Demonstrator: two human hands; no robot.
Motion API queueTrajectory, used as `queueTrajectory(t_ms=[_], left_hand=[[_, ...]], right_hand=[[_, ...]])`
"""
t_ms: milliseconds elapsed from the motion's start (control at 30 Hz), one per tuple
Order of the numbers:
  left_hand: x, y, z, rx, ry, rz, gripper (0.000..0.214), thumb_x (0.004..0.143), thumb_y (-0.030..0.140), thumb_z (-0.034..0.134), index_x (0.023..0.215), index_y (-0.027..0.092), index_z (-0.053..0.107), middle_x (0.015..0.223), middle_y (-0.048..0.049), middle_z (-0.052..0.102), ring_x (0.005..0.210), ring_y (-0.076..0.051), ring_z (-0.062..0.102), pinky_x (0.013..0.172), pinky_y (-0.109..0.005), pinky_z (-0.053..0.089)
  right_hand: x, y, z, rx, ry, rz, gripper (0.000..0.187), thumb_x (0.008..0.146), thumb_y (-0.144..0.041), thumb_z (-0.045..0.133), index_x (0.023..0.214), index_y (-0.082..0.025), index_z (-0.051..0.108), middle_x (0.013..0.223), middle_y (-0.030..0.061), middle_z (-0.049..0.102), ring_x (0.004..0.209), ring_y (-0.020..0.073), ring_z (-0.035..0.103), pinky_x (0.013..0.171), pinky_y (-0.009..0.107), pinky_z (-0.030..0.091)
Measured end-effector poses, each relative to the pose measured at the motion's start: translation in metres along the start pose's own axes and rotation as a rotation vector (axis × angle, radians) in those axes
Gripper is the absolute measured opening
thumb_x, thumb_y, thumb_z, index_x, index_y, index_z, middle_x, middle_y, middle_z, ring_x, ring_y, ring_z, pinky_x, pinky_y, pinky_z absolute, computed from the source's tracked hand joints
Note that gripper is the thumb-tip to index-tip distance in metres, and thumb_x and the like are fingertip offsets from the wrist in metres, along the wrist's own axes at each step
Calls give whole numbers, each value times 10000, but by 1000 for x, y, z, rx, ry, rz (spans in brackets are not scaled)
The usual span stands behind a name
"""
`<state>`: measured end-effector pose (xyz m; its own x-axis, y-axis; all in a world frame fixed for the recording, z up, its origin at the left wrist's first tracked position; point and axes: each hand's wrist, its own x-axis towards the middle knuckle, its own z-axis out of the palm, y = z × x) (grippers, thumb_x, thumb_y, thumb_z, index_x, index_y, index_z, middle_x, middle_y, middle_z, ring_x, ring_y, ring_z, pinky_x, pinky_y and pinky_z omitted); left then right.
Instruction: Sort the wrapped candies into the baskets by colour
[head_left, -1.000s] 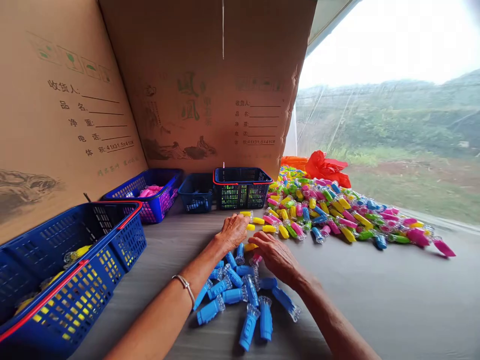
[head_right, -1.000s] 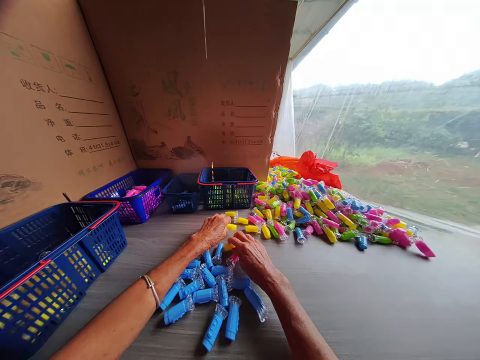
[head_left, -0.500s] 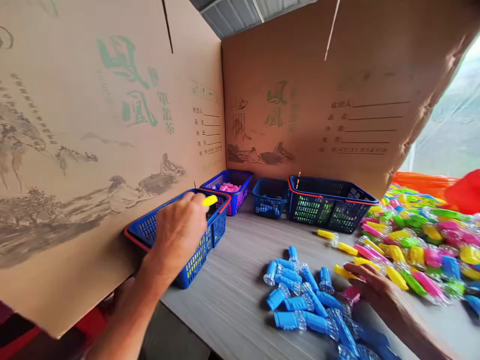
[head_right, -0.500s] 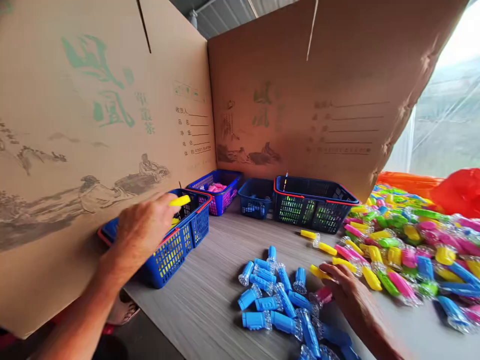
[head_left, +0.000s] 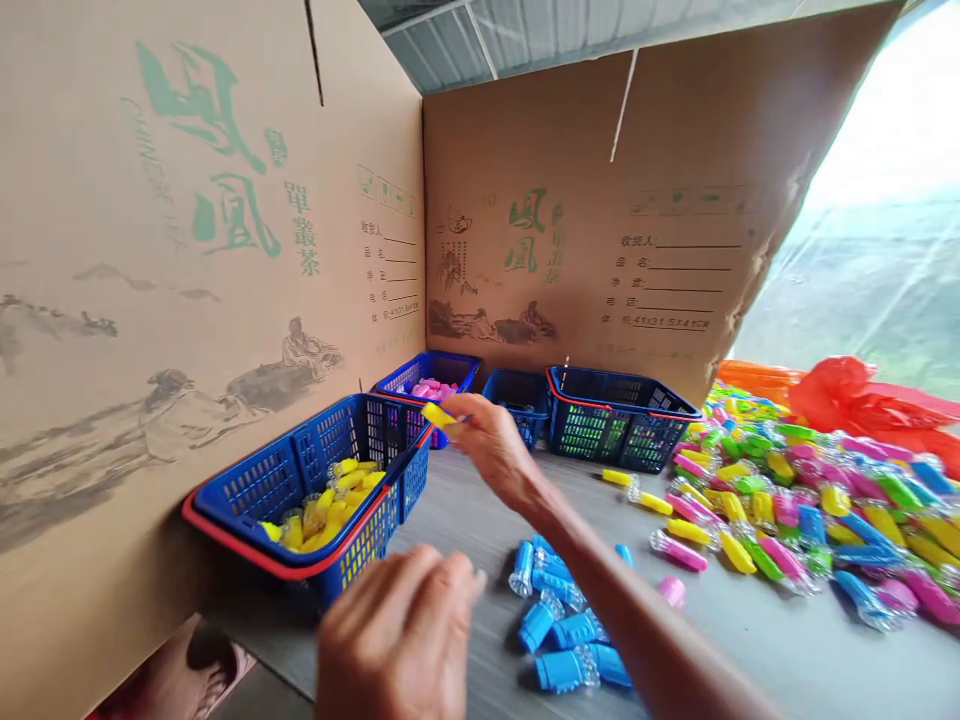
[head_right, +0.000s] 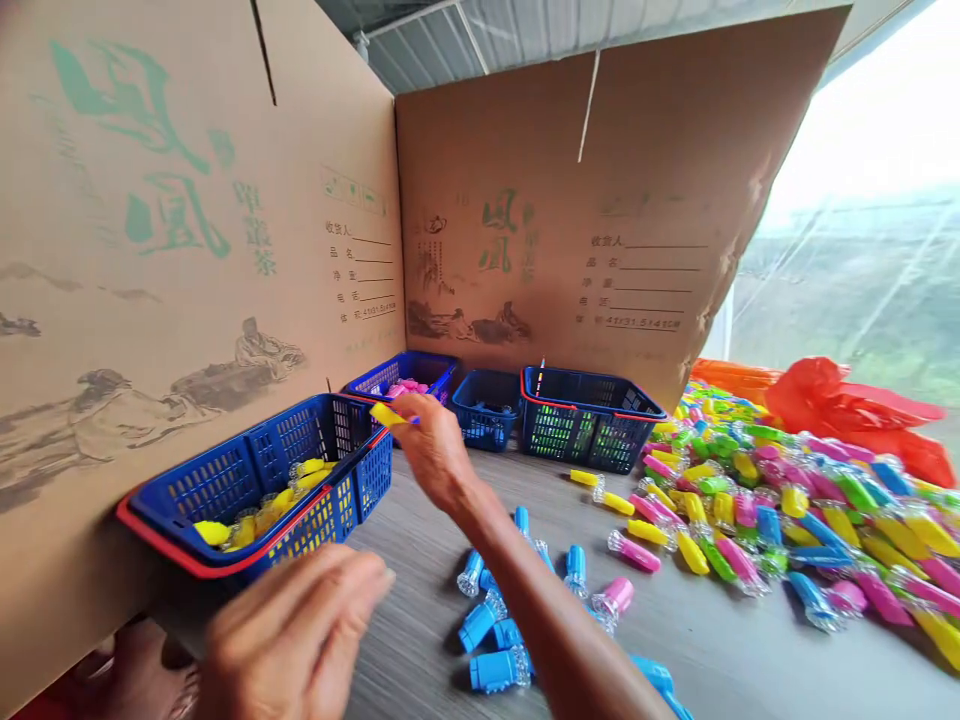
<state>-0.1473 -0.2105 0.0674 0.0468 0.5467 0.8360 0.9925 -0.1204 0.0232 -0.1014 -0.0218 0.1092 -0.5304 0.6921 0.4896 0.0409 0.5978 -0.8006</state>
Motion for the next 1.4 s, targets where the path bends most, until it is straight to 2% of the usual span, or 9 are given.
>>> queueTrajectory(t_ms=[133, 233, 333, 467, 667, 833, 1000, 1233, 1400], left_hand=[[-20, 15, 47, -95, -123, 117, 200, 921, 153, 463, 861, 200, 648, 662, -17, 636, 557, -161, 601, 552, -276, 443], [-28, 6, 64, -109, -138, 143, 275, 963, 191, 402, 859, 196, 657, 685, -16, 672, 566, -151, 633, 557, -259, 451], [-32, -7, 73, -118, -170, 160, 367, 999, 254, 344, 851, 208, 677, 705, -4, 705, 551, -136, 644, 549, -248, 444], [-30, -15, 81, -126, -238, 141, 432, 1008, 315, 319, 843, 239, 710, 795, 15, 744, 577, -138, 666, 541, -260, 420], [21, 9, 106, -147, -642, -91, 289, 956, 320, 439, 848, 288, 705, 835, 42, 731, 732, -159, 681, 610, -258, 372], [76, 40, 141, -201, -849, -139, 253, 914, 329, 477, 852, 285, 719, 878, 7, 742, 850, -203, 673, 666, -278, 356], [102, 77, 180, -264, -886, -82, 234, 873, 296, 515, 905, 263, 744, 953, -33, 745, 920, -224, 658, 712, -293, 390], [90, 150, 198, -184, -917, 189, 267, 858, 300, 550, 944, 139, 745, 1034, -147, 695, 1063, -288, 584, 928, -375, 418], [79, 163, 204, -225, -961, 204, 294, 842, 187, 488, 1030, 116, 702, 1090, -141, 675, 1095, -267, 561, 979, -381, 400]], right_hand=[[16, -8, 40, 69, -10, -31, 282, 767, -119, 616, 1022, -212, 694, 1033, 5, 653, 847, 146, 596, 744, 245, 487], [-6, -4, 28, -15, -33, -136, 275, 807, -126, 620, 1053, -228, 688, 1105, 7, 631, 870, 135, 599, 793, 243, 481], [-49, 15, -16, -162, -19, -155, 238, 853, -120, 570, 1019, -239, 693, 1074, -4, 636, 883, 131, 601, 807, 242, 464], [-112, 61, -110, -482, 122, 105, 209, 835, -110, 568, 935, -230, 706, 1009, 10, 664, 832, 148, 607, 755, 261, 450], [-178, 122, -212, -815, 254, 391, 221, 851, -179, 535, 978, -220, 711, 1073, 59, 698, 954, 229, 614, 822, 347, 445], [-196, 154, -212, -809, 234, 354, 270, 852, -242, 546, 1062, -276, 712, 1176, 29, 679, 1102, 254, 563, 909, 377, 421], [-197, 168, -213, -622, 374, 479, 237, 813, -276, 550, 979, -255, 718, 1048, 33, 690, 934, 225, 606, 796, 336, 429], [-200, 175, -219, -369, 529, 546, 344, 804, -435, 514, 993, -208, 690, 752, 28, 652, 688, 206, 549, 632, 316, 397], [-199, 173, -219, -384, 503, 605, 401, 748, -497, 551, 984, -210, 700, 842, 53, 694, 753, 239, 581, 683, 353, 421]])
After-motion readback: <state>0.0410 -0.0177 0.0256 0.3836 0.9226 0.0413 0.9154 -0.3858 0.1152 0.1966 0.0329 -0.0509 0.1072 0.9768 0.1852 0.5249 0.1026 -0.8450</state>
